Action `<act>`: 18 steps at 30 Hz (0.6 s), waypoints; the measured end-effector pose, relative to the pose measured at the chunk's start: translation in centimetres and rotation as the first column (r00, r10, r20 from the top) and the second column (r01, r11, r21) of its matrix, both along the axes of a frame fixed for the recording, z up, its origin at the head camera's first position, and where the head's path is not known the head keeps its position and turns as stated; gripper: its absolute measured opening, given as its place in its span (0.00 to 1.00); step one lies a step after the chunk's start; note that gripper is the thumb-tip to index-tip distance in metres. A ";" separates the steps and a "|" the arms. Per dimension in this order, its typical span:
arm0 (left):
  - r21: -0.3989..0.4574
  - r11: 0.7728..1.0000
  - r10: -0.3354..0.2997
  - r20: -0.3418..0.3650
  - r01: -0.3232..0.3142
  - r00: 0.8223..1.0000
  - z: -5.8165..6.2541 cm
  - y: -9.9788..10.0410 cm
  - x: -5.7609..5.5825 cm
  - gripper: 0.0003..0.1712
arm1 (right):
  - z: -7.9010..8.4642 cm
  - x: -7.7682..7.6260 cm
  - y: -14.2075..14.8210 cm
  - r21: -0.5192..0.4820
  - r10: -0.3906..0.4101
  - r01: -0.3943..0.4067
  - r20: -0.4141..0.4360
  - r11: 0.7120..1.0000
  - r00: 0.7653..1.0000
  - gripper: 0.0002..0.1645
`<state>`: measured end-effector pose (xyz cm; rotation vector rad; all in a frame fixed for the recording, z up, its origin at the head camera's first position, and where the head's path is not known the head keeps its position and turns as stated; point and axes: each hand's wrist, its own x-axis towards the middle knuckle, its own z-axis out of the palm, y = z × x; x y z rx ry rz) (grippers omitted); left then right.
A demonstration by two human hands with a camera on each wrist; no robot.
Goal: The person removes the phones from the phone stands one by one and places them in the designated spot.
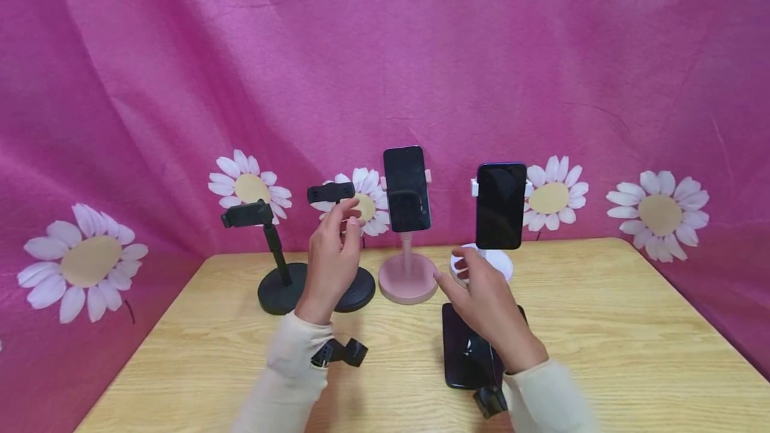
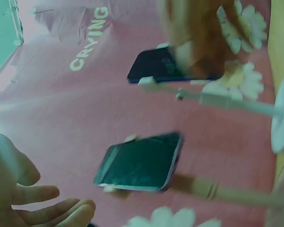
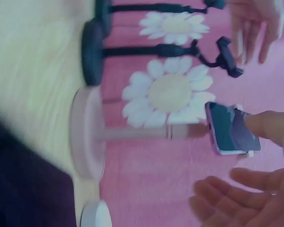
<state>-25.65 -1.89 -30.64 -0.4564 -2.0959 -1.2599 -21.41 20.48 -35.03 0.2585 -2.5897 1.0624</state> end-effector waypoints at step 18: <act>0.544 0.798 -0.487 0.332 0.258 0.808 -1.0 3.5 -1.9 0.37 | 1.8 -4.4 -4.1 -0.598 0.145 -0.086 0.051 0.797 0.988 0.45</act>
